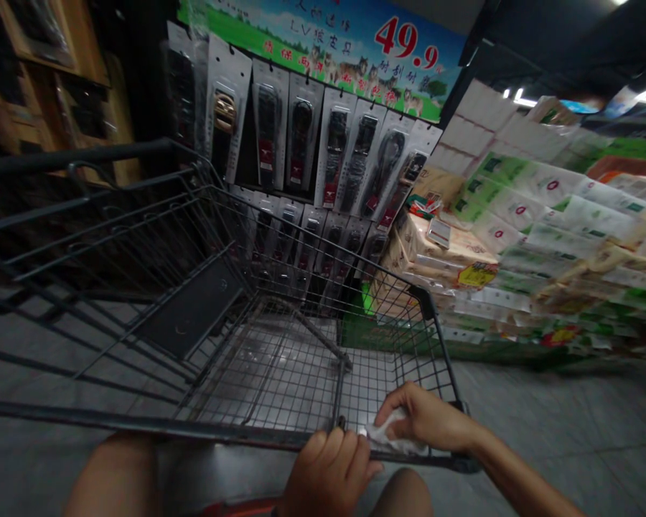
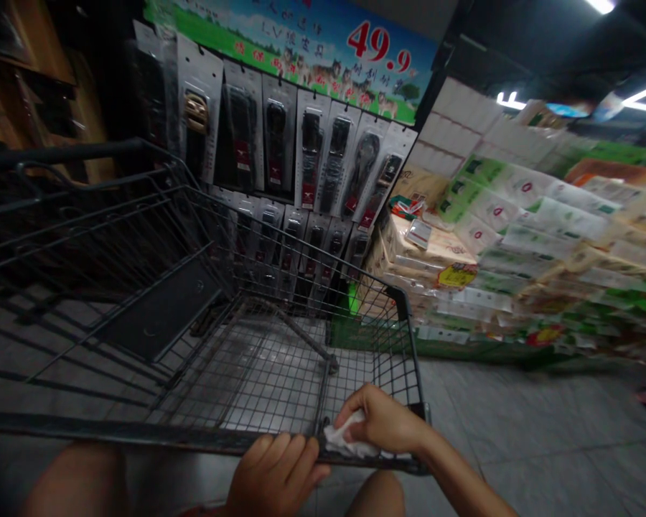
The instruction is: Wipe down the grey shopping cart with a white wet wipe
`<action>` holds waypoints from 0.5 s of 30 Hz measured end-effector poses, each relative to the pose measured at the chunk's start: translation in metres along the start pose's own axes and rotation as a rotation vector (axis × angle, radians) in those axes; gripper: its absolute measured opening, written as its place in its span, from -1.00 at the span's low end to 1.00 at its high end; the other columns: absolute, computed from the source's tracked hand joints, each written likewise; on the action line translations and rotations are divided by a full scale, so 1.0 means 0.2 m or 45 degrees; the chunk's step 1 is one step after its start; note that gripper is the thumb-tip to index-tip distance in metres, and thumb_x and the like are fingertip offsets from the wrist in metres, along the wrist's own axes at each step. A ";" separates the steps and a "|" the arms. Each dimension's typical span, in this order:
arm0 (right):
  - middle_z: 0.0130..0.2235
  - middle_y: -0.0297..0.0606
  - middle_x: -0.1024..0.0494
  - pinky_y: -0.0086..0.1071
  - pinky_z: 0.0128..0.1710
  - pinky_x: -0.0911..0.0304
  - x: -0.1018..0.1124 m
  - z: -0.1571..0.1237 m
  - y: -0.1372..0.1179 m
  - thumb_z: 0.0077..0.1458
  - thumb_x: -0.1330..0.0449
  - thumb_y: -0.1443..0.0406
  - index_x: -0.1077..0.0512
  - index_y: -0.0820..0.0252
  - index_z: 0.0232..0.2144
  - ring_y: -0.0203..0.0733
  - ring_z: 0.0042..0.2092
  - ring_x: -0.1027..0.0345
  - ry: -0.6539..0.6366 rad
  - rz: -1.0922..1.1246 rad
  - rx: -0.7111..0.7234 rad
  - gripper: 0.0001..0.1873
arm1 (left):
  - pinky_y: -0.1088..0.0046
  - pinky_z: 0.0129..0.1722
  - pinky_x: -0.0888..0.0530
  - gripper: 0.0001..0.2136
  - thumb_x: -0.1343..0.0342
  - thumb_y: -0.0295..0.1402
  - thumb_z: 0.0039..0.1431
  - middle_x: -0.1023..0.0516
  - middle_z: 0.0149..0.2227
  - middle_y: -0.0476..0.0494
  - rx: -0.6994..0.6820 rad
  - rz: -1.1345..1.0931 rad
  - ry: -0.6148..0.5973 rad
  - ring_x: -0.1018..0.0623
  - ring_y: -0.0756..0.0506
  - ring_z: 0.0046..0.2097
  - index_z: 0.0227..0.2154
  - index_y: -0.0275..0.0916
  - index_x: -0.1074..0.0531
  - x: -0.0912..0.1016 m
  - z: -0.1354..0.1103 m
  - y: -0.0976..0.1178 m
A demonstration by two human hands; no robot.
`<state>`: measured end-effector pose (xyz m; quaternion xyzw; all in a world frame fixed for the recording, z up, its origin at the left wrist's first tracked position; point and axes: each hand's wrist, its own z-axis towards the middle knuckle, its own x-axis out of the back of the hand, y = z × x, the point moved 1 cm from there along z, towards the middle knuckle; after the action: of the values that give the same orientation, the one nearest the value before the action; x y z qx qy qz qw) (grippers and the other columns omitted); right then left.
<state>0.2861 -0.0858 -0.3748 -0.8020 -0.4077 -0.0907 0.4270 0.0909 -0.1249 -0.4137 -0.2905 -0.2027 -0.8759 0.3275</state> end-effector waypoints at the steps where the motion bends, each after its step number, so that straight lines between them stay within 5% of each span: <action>1: -0.48 -0.34 -0.53 -0.52 -0.51 -0.12 -0.02 0.00 0.00 -0.18 -0.19 0.38 -0.57 0.23 -0.36 -0.34 -0.47 -0.28 -0.040 0.060 0.002 -0.74 | 0.41 -0.32 -0.23 -0.70 0.23 -0.29 0.32 -0.45 -0.48 0.01 -0.001 0.000 0.027 -0.40 0.00 -0.39 -0.37 -0.25 -0.38 -0.01 0.00 0.00; 8: -0.50 -0.33 -0.55 -0.53 -0.44 -0.16 -0.07 0.11 0.06 -0.27 -0.16 0.51 -0.58 0.26 -0.45 -0.32 -0.43 -0.35 -0.100 -0.088 -0.144 -0.73 | 0.39 -0.26 -0.23 -0.69 0.20 -0.28 0.32 -0.48 -0.48 0.03 -0.017 0.028 0.092 -0.42 0.00 -0.36 -0.40 -0.22 -0.40 -0.03 0.00 -0.01; 15: -0.40 -0.26 -0.57 -0.52 -0.43 -0.17 0.01 0.11 0.00 -0.18 -0.11 0.48 -0.56 0.27 -0.39 -0.28 -0.37 -0.37 0.209 -0.028 -0.070 -0.72 | 0.40 -0.29 -0.23 -0.72 0.14 -0.28 0.30 -0.50 -0.48 0.03 -0.053 0.038 0.078 -0.43 0.01 -0.37 -0.39 -0.22 -0.43 -0.04 0.02 -0.02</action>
<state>0.2832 -0.0692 -0.3879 -0.7987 -0.3776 -0.1720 0.4358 0.0936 -0.1163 -0.4168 -0.2731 -0.1701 -0.8836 0.3403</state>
